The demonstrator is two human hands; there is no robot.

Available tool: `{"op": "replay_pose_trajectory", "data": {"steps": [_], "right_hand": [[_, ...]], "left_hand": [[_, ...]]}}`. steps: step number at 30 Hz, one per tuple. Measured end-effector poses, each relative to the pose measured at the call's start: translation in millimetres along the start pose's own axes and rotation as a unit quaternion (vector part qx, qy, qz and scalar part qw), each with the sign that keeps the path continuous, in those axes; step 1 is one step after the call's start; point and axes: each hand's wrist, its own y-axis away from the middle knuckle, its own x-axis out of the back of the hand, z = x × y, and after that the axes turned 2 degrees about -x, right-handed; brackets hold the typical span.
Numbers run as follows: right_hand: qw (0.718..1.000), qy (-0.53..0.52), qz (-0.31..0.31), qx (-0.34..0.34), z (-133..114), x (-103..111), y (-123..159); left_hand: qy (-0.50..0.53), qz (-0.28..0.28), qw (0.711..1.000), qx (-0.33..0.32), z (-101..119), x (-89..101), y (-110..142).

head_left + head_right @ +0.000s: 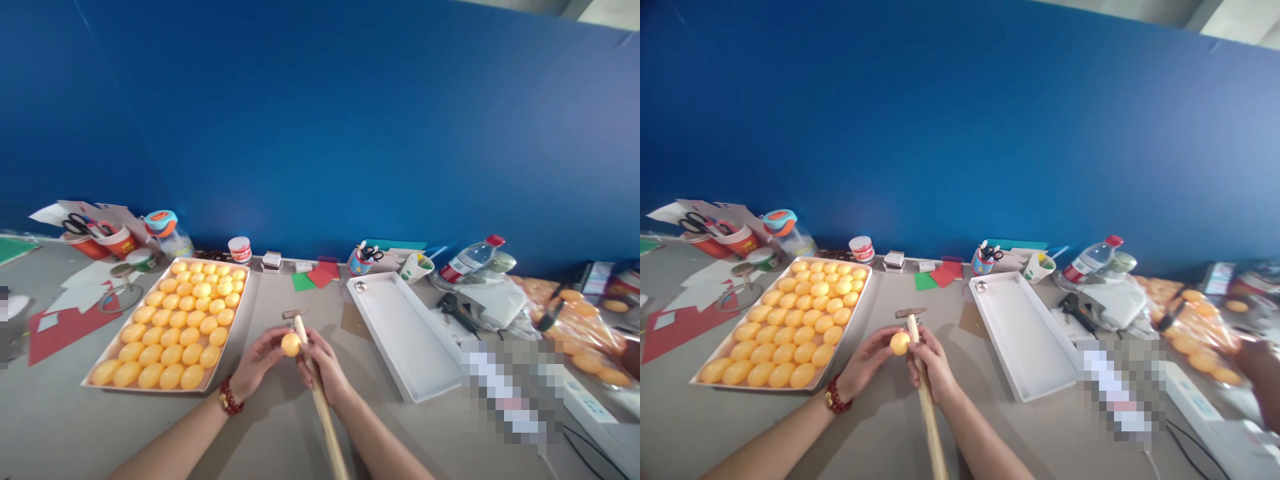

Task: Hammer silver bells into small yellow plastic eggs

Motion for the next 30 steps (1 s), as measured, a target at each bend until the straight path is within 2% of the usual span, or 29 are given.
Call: {"op": "replay_pose_trajectory", "data": {"steps": [3,7,10,13,16,19,24,30], "right_hand": [[1.000,0.011,-0.013,0.010,-1.4,-0.2,0.2],[0.999,0.038,0.029,0.012,-1.9,-1.0,0.5],[0.996,0.063,0.065,0.002,-1.1,-1.8,0.4],[0.997,0.057,0.061,0.000,-0.1,-3.0,0.1],[0.998,0.036,0.041,-0.006,-0.2,-4.3,0.1],[0.998,0.045,0.049,-0.005,-0.5,-4.7,0.4],[0.995,0.083,0.052,0.011,2.2,-1.4,-0.4],[0.999,0.039,0.029,0.009,3.2,0.8,-2.6]], "left_hand": [[0.029,-0.017,0.999,0.003,-1.4,1.5,0.2],[0.028,-0.053,0.996,-0.061,1.6,-2.2,-1.3],[-0.014,-0.021,0.995,-0.097,4.2,-6.1,-1.9],[-0.047,0.005,0.996,-0.076,6.5,-7.9,-1.9],[-0.044,0.002,0.998,-0.045,7.9,-7.5,-1.8],[-0.029,-0.002,0.999,-0.024,7.4,-6.6,-1.3],[-0.012,-0.006,1.000,-0.029,5.3,-5.8,-0.8],[0.061,-0.021,0.998,0.005,3.8,-2.7,-3.1]]}}
